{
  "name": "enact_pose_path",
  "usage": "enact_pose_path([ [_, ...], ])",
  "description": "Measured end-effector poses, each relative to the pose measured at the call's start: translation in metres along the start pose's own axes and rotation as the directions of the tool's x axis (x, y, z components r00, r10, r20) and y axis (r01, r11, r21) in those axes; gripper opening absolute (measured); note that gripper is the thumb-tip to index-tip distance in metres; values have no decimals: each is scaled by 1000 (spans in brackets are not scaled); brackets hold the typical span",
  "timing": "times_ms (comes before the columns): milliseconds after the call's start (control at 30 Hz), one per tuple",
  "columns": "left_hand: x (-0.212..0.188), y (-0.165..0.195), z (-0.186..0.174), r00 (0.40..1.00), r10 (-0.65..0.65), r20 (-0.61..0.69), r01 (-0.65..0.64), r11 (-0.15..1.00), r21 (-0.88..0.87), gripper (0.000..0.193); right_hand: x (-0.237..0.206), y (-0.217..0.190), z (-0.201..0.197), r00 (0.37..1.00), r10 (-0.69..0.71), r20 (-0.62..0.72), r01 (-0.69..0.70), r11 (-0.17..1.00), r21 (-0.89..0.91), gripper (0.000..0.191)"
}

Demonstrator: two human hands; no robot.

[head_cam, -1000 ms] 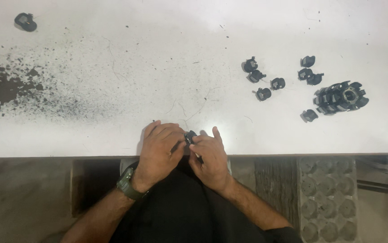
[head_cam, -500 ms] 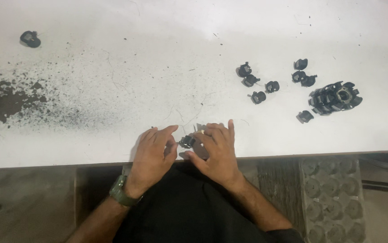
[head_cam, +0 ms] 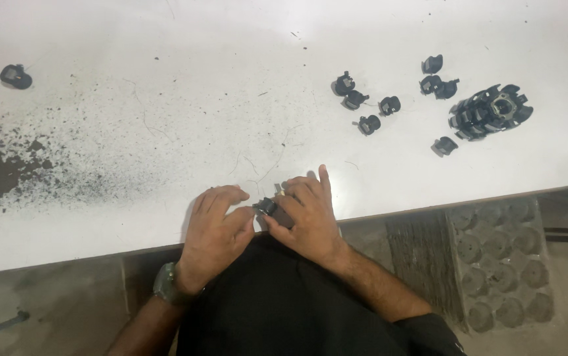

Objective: The person sits at a white workbench assembling small black plastic roller components onto circular wheel hubs. They pick up individual parts, press them into place on a hub by hand, and set completed hubs aside with others on the table.

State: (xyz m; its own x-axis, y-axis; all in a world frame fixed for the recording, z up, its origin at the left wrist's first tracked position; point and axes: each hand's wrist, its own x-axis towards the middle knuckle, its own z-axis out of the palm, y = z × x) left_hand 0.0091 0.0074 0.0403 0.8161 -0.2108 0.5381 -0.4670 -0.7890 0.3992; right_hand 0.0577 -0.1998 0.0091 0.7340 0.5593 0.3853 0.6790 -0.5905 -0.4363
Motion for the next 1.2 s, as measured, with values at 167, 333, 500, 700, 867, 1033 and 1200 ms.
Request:
enact_pose_path([
  [167,3,6,6,999,-37,22,38,997,-63,17,2,1,-6,996,-83,32,83,996,23,41],
  [333,9,6,6,914,-368,170,399,889,-226,9,2,-1,-9,988,-126,84,124,992,24,43],
  [500,8,1,-1,793,-495,355,575,800,-171,8,1,-1,-9,995,-65,71,61,997,57,40],
  [700,5,9,2,798,-518,308,566,820,-87,13,0,-2,-10,999,-17,43,15,999,44,38],
  [867,5,9,4,777,-511,368,586,800,-127,13,-13,-2,-11,978,-117,-175,141,981,132,31],
  [1033,-2,10,11,847,-442,294,515,820,-250,11,-30,-8,7,961,-154,-229,229,910,346,36],
  [1200,-9,9,17,875,-420,242,481,817,-319,10,-33,-7,17,967,-118,-225,182,940,290,35],
])
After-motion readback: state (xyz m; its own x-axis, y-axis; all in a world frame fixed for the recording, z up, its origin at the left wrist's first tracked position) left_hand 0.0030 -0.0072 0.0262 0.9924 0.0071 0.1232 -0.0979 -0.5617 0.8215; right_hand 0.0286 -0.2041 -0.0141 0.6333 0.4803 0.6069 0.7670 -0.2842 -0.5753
